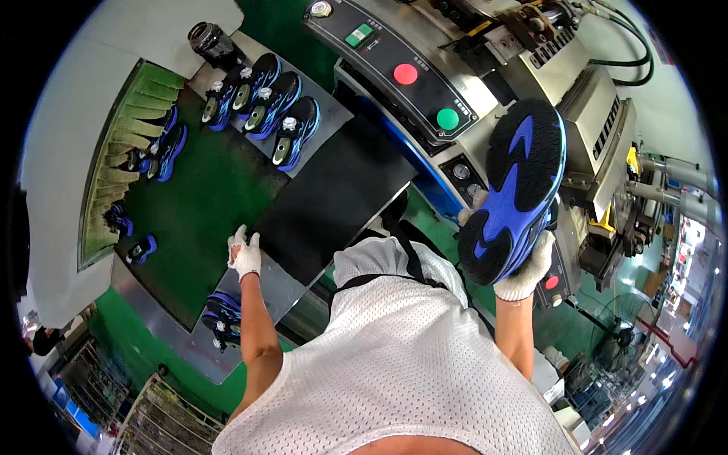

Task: The person picks up shoe uppers with attached soles from a conveyor belt, positions them individually into the molds of a pressing machine, and returns them to the belt after the bonding cycle.

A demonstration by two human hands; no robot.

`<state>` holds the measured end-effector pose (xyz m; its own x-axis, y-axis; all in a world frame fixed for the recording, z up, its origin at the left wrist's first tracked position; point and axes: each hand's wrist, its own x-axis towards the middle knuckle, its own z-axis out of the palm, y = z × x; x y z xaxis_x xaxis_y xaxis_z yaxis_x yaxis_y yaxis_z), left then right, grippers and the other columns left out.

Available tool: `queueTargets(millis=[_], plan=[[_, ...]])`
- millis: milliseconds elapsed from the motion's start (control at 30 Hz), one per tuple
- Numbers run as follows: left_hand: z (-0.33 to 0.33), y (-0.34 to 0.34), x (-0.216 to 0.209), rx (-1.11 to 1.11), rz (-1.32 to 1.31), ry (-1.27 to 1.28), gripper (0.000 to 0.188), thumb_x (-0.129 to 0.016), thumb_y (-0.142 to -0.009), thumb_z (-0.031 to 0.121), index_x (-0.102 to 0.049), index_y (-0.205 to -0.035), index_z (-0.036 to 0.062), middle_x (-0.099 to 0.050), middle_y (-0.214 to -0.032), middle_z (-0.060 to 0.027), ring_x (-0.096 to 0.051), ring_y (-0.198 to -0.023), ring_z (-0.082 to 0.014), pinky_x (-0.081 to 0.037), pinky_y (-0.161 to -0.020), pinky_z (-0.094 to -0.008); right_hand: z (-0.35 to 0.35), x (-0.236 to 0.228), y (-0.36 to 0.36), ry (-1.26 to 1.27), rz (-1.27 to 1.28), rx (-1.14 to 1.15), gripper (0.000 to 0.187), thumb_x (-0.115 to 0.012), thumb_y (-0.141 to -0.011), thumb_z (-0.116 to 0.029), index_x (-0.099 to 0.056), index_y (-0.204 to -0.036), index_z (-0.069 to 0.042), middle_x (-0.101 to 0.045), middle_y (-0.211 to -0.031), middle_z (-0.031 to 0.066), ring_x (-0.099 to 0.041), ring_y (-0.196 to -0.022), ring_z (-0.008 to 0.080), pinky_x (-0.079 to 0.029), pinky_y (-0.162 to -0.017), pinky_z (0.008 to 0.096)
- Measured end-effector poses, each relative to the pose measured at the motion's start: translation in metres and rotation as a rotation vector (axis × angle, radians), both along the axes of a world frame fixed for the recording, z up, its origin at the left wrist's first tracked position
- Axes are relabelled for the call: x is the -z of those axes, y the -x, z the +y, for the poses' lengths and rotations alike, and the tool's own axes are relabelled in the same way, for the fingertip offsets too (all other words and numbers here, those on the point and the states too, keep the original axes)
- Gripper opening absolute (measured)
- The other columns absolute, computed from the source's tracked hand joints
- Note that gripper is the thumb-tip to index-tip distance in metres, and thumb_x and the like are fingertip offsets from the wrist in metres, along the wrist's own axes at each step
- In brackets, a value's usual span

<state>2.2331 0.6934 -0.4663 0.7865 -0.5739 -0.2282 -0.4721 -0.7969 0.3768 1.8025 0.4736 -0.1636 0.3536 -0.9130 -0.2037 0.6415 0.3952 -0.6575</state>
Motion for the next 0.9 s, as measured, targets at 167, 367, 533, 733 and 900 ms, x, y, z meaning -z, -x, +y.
queueTargets(millis=[167,367,533,733,900], plan=[[0.008,-0.040,0.039,0.080,0.137,-0.016,0.026,-0.077,-0.088,0.030,-0.075,-0.108,0.0137,-0.071,-0.114,-0.0108,-0.067,-0.109,-0.0315,-0.050,-0.094,-0.0527,0.019,-0.001,-0.021,-0.041,0.030,0.065,0.088,-0.076,-0.089,-0.048,-0.038,-0.158,-0.010,-0.045,-0.155,0.0211,-0.048,-0.138,0.0420,-0.039,-0.116,0.0640],[0.004,-0.043,0.038,0.043,0.090,-0.027,0.025,-0.075,-0.090,0.029,-0.074,-0.110,0.0134,-0.070,-0.115,-0.0100,-0.066,-0.113,-0.0319,-0.048,-0.097,-0.0536,0.029,0.010,-0.021,-0.043,0.015,0.008,0.095,-0.075,-0.087,-0.057,-0.037,-0.158,-0.008,-0.052,-0.146,0.0251,-0.054,-0.130,0.0420,-0.045,-0.112,0.0579],[-0.025,0.012,-0.049,0.133,-0.178,-0.162,0.050,-0.073,-0.093,0.027,-0.059,-0.141,0.0210,-0.056,-0.141,-0.0105,-0.057,-0.127,-0.0335,-0.049,-0.096,-0.0537,0.028,0.018,-0.012,-0.082,0.108,0.082,0.092,-0.076,-0.086,-0.058,-0.043,-0.153,-0.004,-0.059,-0.136,0.0248,-0.065,-0.116,0.0405,-0.056,-0.101,0.0505],[0.027,0.024,-0.036,0.435,-0.160,-0.382,0.055,-0.070,-0.092,0.030,-0.058,-0.144,0.0141,-0.058,-0.129,-0.0203,-0.055,-0.117,-0.0400,-0.049,-0.094,-0.0557,0.006,0.009,0.005,-0.303,-0.186,0.140,0.053,-0.073,-0.087,-0.016,-0.058,-0.135,0.001,-0.068,-0.129,0.0192,-0.068,-0.116,0.0328,-0.054,-0.104,0.0530],[-0.096,0.047,-0.122,0.493,-0.119,-0.124,0.055,-0.074,-0.091,0.029,-0.060,-0.139,0.0062,-0.057,-0.137,-0.0177,-0.054,-0.129,-0.0372,-0.044,-0.104,-0.0557,-0.031,-0.010,0.021,-0.295,-0.509,0.035,0.064,-0.074,-0.090,-0.014,-0.050,-0.146,0.005,-0.059,-0.141,0.0288,-0.058,-0.131,0.0463,-0.048,-0.111,0.0582]])
